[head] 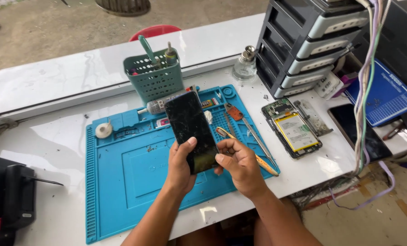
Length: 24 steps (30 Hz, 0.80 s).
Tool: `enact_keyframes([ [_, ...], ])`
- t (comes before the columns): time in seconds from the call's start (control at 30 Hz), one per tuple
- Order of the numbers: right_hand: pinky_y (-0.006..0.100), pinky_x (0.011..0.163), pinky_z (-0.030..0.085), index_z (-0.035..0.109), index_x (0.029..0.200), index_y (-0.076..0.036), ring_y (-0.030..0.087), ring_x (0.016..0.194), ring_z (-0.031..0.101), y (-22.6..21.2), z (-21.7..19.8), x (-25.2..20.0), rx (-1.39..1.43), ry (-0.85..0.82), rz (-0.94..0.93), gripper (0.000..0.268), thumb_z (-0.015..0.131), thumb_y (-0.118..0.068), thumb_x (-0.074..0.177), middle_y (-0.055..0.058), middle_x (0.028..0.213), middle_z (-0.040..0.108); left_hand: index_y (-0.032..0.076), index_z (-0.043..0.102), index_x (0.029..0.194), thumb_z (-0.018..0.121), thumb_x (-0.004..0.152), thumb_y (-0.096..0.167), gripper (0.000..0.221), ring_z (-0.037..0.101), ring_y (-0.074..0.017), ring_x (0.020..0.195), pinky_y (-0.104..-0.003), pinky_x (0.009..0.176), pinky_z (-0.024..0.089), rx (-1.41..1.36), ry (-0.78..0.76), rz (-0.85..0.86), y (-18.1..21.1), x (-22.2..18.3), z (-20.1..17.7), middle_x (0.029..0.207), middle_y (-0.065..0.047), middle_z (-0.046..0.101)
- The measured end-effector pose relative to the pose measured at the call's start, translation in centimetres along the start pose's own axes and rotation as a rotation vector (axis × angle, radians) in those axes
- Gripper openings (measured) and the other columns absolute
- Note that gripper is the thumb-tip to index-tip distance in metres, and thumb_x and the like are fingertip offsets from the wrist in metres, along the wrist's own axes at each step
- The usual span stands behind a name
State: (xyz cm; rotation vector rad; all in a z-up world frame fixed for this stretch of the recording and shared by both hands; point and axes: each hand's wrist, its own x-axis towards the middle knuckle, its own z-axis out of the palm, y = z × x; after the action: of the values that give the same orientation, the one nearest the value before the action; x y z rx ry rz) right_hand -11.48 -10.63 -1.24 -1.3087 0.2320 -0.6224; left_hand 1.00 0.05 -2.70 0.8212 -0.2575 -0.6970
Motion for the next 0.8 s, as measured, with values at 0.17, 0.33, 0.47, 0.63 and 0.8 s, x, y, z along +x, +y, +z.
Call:
enact_keyframes([
  [0.17, 0.034, 0.053, 0.061, 0.071, 0.103, 0.011, 0.024, 0.055, 0.072, -0.5, 0.1, 0.0, -0.131, 0.022, -0.013, 0.028, 0.063, -0.016, 0.099, 0.020, 0.064, 0.069, 0.003, 0.070, 0.110, 0.067, 0.092, 0.025, 0.028, 0.076, -0.0380, 0.093, -0.059, 0.083, 0.062, -0.019, -0.017, 0.014, 1.0, -0.4, 1.4, 0.098, -0.026, 0.076],
  [0.33, 0.032, 0.055, 0.061, 0.071, 0.103, 0.013, 0.022, 0.058, 0.072, -1.3, 0.2, -0.2, -0.113, -0.009, 0.024, 0.026, 0.063, -0.012, 0.099, 0.022, 0.064, 0.070, 0.001, 0.069, 0.116, 0.065, 0.088, 0.032, 0.042, 0.074, -0.0459, 0.092, -0.065, 0.083, 0.059, -0.096, 0.064, -0.106, 2.3, -0.7, 2.7, 0.104, -0.031, 0.074],
  [0.47, 0.030, 0.055, 0.061, 0.071, 0.102, 0.011, 0.019, 0.059, 0.072, -1.4, 0.3, -0.4, -0.135, -0.007, 0.029, 0.024, 0.064, -0.012, 0.098, 0.019, 0.063, 0.070, 0.005, 0.071, 0.120, 0.062, 0.091, 0.042, 0.048, 0.073, -0.0390, 0.096, -0.060, 0.087, 0.059, -0.080, 0.074, -0.159, 2.4, -0.6, 2.2, 0.111, -0.025, 0.074],
  [0.63, 0.029, 0.055, 0.061, 0.073, 0.103, 0.009, 0.018, 0.061, 0.074, -1.2, 0.0, -0.7, -0.184, -0.068, 0.041, 0.021, 0.064, -0.010, 0.099, 0.019, 0.068, 0.072, 0.001, 0.068, 0.109, 0.077, 0.086, 0.019, 0.031, 0.075, -0.0355, 0.093, -0.056, 0.084, 0.061, 0.073, 0.205, -0.112, 2.7, -0.3, 2.4, 0.105, -0.025, 0.076],
  [0.8, 0.032, 0.061, 0.063, 0.072, 0.109, 0.009, 0.019, 0.067, 0.074, -2.7, 0.0, -0.6, -0.221, -0.091, 0.027, 0.023, 0.066, -0.010, 0.097, 0.020, 0.078, 0.073, 0.000, 0.069, 0.105, 0.081, 0.084, 0.014, 0.028, 0.076, -0.0341, 0.090, -0.055, 0.082, 0.061, 0.084, 0.271, -0.073, 2.6, -0.6, 2.8, 0.102, -0.025, 0.076],
])
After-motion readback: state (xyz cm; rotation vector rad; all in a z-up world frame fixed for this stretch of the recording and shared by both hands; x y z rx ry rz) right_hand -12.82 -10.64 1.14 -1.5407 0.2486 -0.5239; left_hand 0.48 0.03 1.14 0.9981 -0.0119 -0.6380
